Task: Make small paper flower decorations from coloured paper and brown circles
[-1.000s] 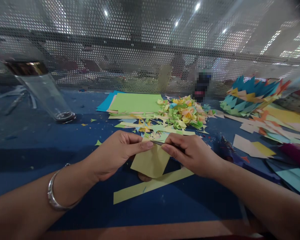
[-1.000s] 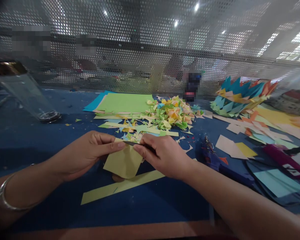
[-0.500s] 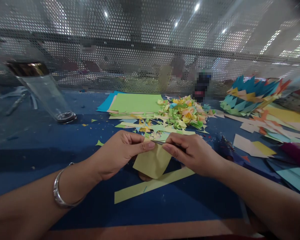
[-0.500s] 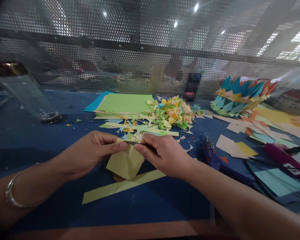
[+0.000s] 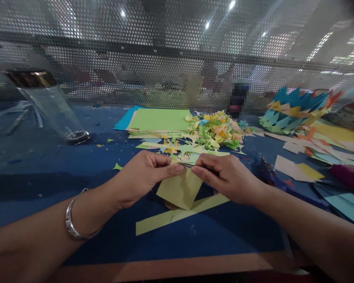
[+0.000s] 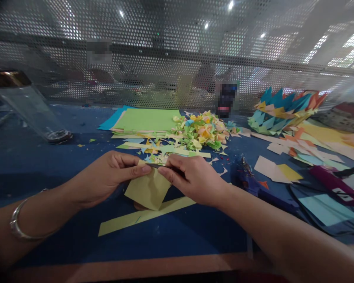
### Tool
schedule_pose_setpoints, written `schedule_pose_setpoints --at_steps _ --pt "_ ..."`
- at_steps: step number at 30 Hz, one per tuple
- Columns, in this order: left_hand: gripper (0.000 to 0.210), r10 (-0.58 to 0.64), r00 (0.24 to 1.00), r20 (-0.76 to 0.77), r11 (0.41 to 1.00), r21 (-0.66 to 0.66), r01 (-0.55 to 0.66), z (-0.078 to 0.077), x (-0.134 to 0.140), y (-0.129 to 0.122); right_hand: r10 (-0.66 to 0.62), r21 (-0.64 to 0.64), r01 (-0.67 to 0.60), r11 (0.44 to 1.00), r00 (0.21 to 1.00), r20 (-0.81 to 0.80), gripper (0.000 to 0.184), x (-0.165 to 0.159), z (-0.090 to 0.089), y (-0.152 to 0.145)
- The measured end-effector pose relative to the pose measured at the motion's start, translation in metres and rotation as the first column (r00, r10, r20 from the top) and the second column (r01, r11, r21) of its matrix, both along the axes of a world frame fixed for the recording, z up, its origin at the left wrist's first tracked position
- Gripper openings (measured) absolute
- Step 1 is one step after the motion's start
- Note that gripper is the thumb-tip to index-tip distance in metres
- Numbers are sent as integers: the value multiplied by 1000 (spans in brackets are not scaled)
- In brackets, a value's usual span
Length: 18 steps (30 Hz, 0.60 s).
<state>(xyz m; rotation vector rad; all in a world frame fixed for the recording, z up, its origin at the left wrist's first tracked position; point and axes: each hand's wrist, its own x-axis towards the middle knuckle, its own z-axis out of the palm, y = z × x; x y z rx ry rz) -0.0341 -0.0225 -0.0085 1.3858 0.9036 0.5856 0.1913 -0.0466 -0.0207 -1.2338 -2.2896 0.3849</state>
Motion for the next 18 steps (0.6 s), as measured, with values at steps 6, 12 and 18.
schedule_pose_setpoints --at_steps 6,12,18 --pt "22 21 1000 19 1000 -7 -21 -3 0 1 -10 -9 10 1000 1000 -8 38 0 0 -1" --pt "23 -8 1000 24 1000 -28 8 -6 -1 3 0 -7 0 1000 1000 1 38 -1 0 -2" --pt "21 -27 998 53 998 -52 30 -6 -1 3 7 1 -7 1000 1000 7 38 -1 1 -1"
